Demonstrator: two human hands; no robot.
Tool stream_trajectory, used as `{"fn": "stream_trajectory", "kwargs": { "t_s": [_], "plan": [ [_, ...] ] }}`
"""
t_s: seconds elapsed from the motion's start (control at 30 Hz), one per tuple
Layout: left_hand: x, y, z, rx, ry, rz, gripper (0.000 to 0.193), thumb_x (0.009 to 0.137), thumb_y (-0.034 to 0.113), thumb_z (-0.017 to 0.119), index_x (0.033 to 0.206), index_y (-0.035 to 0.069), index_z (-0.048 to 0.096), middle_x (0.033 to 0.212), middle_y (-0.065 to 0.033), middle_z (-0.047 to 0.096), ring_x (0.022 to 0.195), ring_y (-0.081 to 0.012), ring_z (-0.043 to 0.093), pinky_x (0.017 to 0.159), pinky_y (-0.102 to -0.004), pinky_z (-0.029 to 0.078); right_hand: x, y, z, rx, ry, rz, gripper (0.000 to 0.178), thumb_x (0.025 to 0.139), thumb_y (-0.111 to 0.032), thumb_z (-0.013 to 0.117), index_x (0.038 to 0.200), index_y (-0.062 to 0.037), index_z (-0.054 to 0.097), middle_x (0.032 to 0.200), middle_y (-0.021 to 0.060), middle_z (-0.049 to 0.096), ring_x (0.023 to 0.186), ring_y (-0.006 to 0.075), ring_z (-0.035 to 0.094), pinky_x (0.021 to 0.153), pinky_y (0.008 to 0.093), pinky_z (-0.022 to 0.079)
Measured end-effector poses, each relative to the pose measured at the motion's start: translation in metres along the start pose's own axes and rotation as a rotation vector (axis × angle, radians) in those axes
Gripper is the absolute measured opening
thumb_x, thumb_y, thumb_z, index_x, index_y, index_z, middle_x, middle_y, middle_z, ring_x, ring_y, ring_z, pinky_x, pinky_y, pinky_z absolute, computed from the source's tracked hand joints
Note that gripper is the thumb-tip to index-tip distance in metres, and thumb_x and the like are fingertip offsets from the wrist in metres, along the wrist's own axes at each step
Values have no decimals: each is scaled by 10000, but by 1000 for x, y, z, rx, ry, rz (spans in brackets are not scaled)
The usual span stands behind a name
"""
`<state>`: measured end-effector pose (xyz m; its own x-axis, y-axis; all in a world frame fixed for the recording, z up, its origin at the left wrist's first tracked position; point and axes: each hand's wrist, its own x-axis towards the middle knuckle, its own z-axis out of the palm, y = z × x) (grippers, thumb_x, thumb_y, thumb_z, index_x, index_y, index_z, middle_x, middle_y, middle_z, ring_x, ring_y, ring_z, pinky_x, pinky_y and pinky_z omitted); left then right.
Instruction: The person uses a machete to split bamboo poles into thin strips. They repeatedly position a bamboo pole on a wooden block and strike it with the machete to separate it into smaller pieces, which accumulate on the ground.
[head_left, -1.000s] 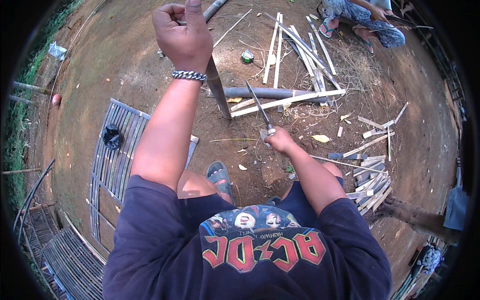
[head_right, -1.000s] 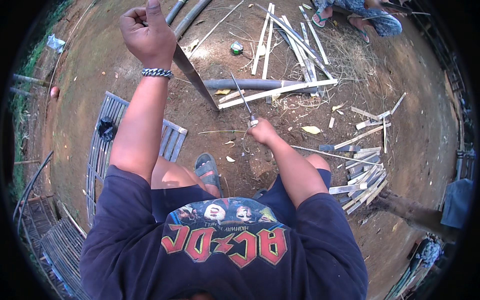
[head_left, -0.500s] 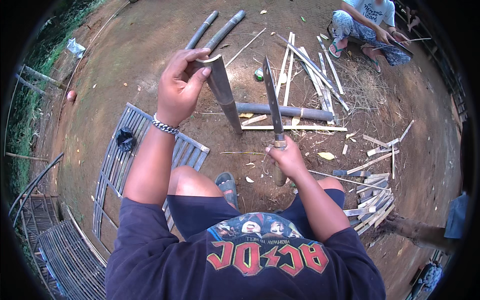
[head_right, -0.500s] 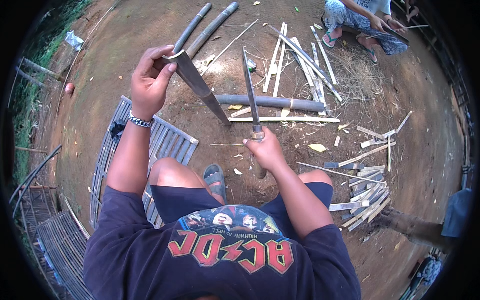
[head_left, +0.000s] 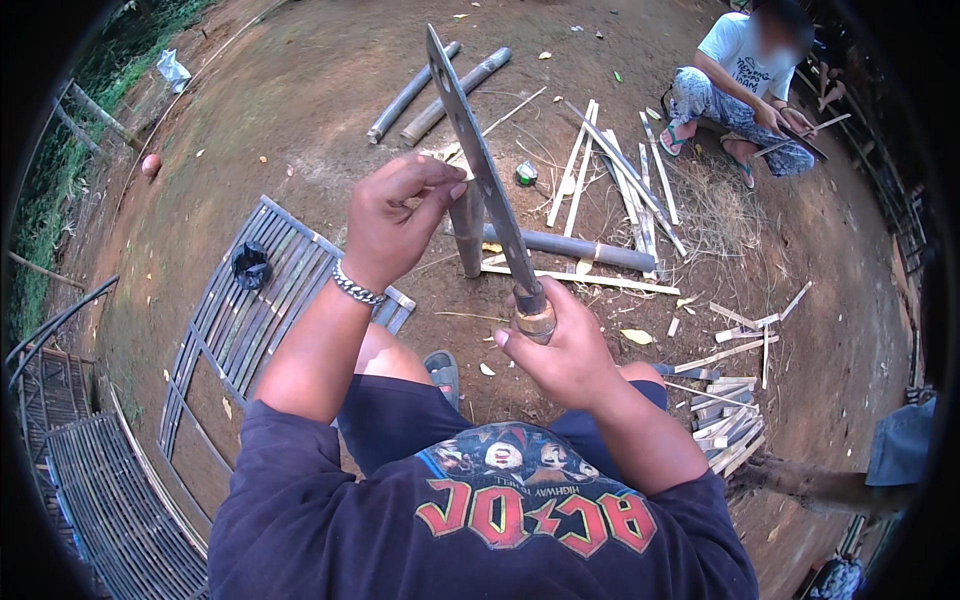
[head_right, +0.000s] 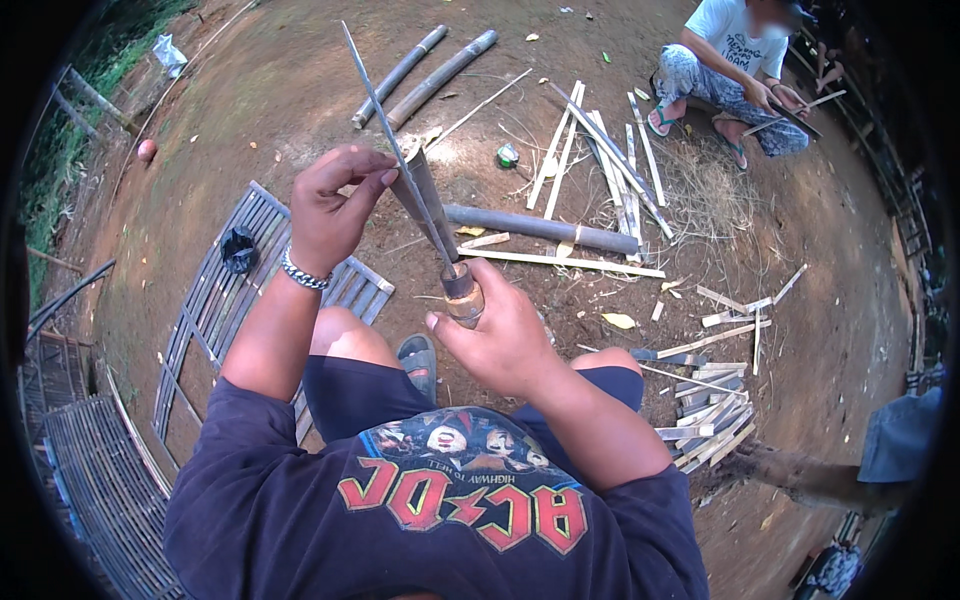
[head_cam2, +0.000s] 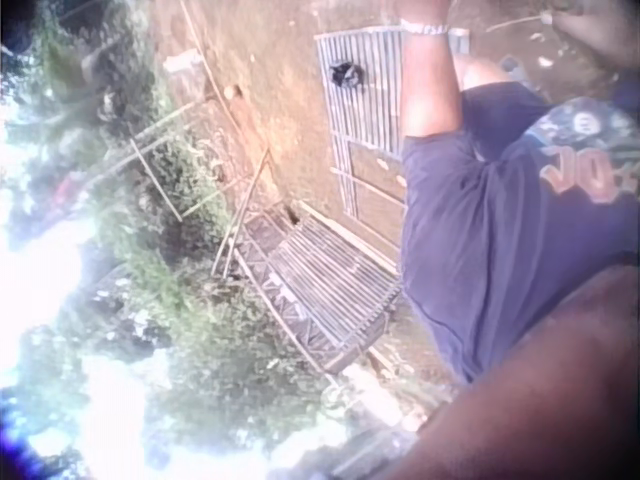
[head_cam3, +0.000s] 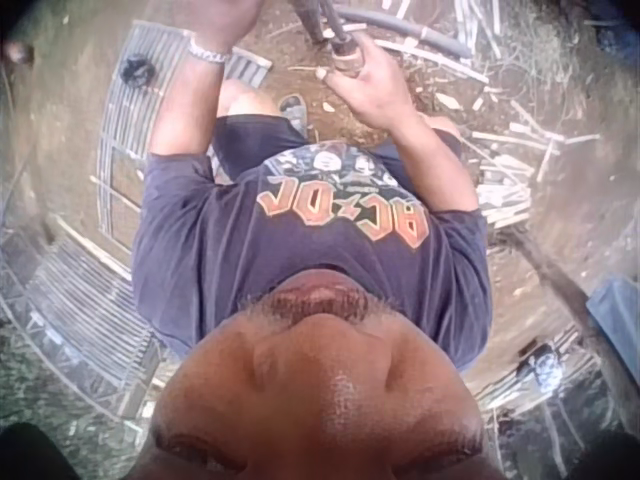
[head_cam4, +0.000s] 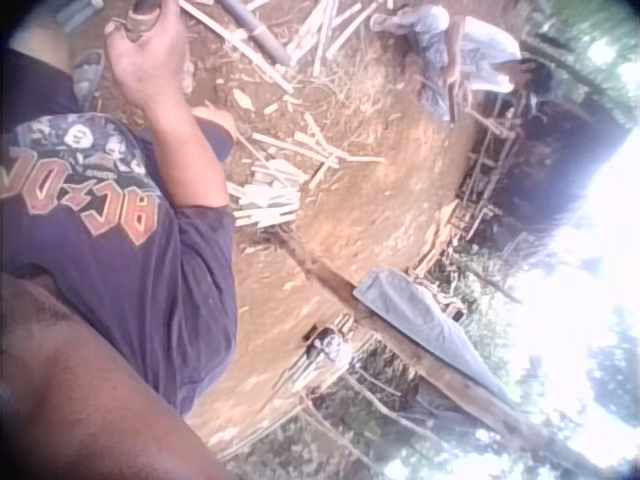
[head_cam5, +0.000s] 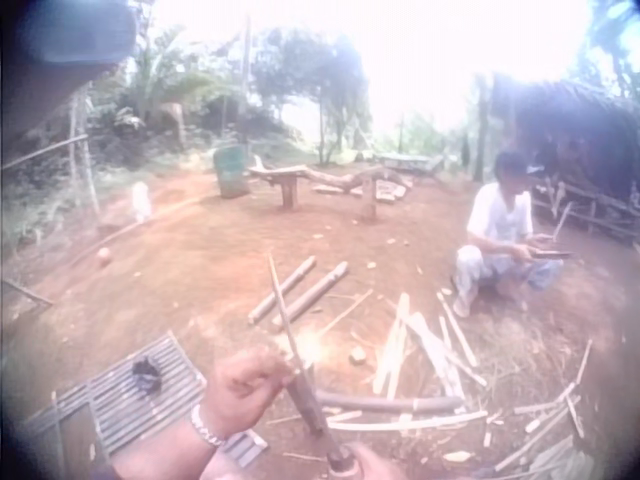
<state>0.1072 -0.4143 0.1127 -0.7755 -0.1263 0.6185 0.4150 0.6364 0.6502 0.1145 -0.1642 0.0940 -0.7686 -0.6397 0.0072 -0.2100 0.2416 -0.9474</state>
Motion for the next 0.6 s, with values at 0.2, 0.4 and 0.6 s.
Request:
{"fn": "stream_trajectory", "kwargs": {
  "t_s": [0.2,0.4,0.6],
  "plan": [
    [-7,6,-4,63,10,97,96,853,-36,697,927,-3,748,871,-112,724,826,-222,728,717,-314,560,-3,-5,3,0,-37,5,446,844,-239,763,1148,20,566,910,220,685,899,419,689,792,454,513],
    [-8,14,-6,73,11,99,69,844,-53,699,892,-17,734,888,-123,731,827,-238,726,726,-326,563,-8,-9,4,-57,-30,-4,448,859,-266,781,1151,0,569,912,161,672,845,291,668,796,403,517],
    [-13,14,-3,96,23,90,88,802,-72,737,881,-32,731,903,-142,741,836,-249,726,741,-322,559,-13,-13,-3,-97,-77,5,486,869,-315,773,1155,14,559,951,217,668,901,398,677,800,456,514]
  ]
}}
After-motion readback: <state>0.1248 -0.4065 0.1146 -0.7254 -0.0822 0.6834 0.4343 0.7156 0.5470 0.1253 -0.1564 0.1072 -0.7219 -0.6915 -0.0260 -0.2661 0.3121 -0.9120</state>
